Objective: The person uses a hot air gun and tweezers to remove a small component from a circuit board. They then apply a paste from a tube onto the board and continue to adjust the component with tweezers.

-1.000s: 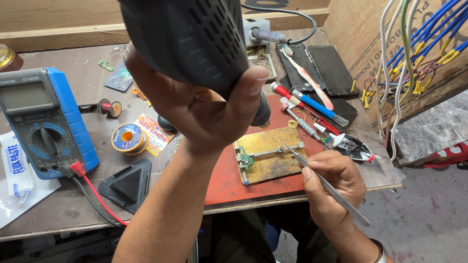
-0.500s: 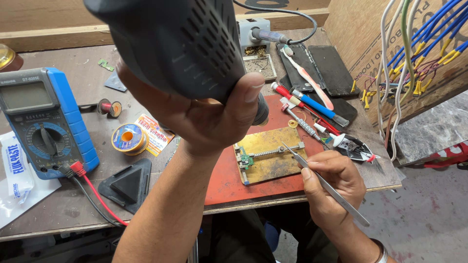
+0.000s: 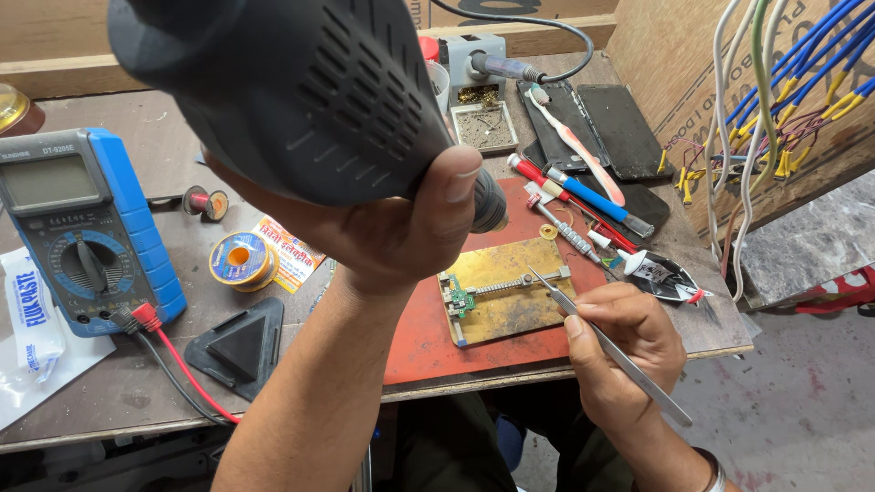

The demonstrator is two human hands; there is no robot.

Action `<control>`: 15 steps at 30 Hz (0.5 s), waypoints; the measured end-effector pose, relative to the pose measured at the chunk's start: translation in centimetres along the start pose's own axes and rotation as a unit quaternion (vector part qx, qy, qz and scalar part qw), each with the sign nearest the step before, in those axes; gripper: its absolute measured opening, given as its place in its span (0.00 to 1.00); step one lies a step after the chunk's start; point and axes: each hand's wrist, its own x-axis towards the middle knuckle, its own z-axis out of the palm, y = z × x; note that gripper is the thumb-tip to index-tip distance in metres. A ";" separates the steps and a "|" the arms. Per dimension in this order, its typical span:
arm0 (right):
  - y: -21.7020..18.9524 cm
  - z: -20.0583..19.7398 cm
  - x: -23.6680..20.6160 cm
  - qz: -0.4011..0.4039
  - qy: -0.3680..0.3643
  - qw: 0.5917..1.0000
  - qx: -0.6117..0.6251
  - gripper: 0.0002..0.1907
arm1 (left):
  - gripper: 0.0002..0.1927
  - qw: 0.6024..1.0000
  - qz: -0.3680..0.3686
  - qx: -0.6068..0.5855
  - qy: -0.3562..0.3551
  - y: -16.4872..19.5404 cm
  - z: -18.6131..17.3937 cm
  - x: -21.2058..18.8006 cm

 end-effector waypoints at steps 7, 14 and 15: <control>-0.1 0.1 0.0 0.001 0.002 1.000 -0.004 0.09 | 0.62 0.999 -0.042 -0.008 0.019 1.2 0.1 0.3; 0.0 0.0 0.0 0.007 -0.003 1.000 -0.004 0.08 | 0.62 0.993 -0.099 -0.062 0.030 1.8 0.1 0.8; -0.1 0.0 0.1 0.011 -0.006 1.000 -0.005 0.08 | 0.61 0.994 -0.091 -0.054 0.027 1.9 0.1 0.8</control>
